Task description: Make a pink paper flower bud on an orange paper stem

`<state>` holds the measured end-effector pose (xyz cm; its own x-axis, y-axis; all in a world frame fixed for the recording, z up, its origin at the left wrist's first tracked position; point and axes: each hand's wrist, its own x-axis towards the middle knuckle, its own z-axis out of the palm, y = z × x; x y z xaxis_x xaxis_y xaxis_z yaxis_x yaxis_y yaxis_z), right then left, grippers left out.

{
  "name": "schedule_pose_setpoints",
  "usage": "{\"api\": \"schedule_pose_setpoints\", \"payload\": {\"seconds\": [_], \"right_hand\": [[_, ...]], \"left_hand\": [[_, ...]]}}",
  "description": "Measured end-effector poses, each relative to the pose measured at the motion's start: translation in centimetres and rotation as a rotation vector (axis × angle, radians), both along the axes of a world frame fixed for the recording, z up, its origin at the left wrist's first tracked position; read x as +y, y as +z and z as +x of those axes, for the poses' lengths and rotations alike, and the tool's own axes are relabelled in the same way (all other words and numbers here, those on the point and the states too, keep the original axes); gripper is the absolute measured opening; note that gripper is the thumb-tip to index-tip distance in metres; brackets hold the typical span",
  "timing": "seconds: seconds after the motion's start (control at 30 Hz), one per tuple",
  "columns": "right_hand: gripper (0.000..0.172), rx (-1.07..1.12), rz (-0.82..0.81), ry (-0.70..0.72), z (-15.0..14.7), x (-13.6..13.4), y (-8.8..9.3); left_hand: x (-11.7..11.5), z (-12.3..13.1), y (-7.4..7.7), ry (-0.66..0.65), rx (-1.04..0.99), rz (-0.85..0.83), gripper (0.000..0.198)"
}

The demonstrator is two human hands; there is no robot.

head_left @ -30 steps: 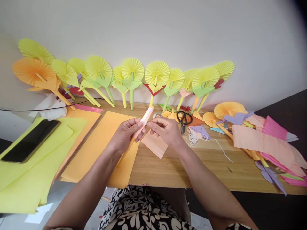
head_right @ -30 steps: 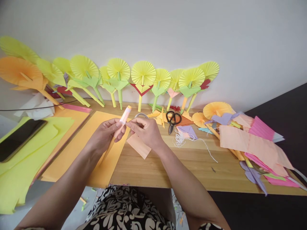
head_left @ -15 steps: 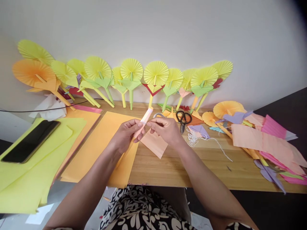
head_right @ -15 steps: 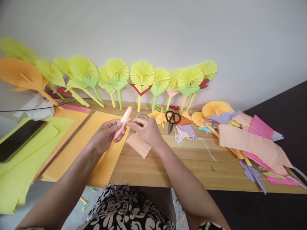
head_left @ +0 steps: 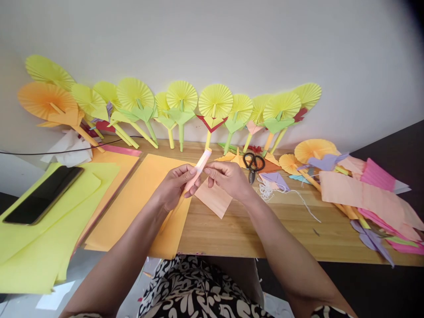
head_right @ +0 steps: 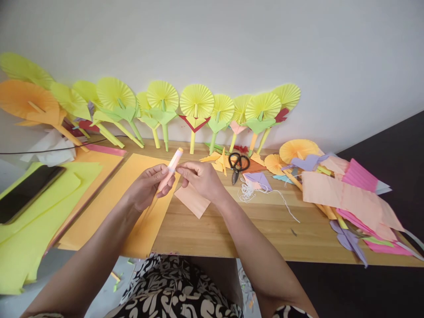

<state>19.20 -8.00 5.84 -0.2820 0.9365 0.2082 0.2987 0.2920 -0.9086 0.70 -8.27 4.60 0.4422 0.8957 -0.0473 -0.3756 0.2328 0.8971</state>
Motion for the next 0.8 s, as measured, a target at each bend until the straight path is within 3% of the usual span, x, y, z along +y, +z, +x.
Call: {"api": "schedule_pose_setpoints", "payload": {"seconds": [0.23,0.4,0.8], "right_hand": [[0.028,0.027,-0.076,0.071,0.2,0.2,-0.6],[0.049,0.035,-0.179,0.138,0.8,0.6,-1.2],[0.035,0.216,-0.185,0.290,0.4,0.6,-0.9]], "left_hand": [[0.2,0.0,-0.1,-0.035,-0.006,-0.034,0.039],[0.1,0.0,-0.2,-0.105,-0.003,-0.051,0.038],[-0.1,0.2,-0.6,-0.306,-0.057,-0.052,0.045]]}}
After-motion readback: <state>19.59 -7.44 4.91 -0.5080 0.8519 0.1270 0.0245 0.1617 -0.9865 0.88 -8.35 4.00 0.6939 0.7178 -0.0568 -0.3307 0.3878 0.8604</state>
